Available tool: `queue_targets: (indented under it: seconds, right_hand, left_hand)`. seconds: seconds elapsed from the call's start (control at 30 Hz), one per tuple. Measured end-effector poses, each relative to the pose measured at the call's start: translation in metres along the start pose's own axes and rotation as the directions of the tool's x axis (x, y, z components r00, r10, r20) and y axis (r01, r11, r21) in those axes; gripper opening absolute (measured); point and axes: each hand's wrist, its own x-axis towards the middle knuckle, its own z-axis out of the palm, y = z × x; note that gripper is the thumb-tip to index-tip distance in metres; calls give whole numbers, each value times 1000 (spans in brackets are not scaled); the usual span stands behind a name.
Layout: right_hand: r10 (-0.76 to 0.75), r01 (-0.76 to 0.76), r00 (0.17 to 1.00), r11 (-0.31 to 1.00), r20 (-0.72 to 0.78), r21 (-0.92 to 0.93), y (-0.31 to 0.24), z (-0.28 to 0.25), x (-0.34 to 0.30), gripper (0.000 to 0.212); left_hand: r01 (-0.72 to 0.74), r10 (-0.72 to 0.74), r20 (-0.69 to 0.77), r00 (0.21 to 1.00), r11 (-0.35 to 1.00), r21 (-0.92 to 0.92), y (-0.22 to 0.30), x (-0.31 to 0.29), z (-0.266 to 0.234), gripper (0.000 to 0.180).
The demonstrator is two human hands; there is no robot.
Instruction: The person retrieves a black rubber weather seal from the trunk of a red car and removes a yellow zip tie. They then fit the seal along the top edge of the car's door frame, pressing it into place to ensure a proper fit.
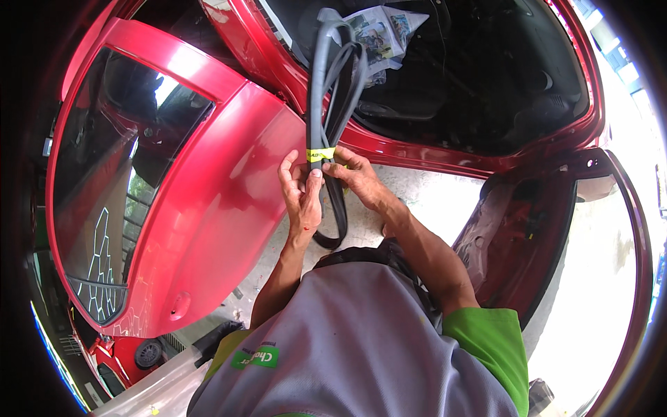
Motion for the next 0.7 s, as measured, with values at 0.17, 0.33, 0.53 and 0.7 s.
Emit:
queue_targets:
  seconds: [0.17,0.33,0.53,0.7]
  right_hand:
    - [-130,130,992,989,4,-68,-22,-13,11,43]
    - [-11,59,995,876,103,-478,-67,-43,13,39]
    - [-50,300,944,540,326,-786,-103,-35,5,52]
    - [-675,459,726,334,131,-823,-119,-18,-10,34]
  left_hand:
    - [-22,21,25,999,1000,15,16,4,10,44]
    - [223,-223,-16,975,968,112,22,25,-15,60]
    - [516,-416,331,847,794,-322,18,45,-25,45]
    - [434,-422,136,896,770,-467,23,29,-14,36]
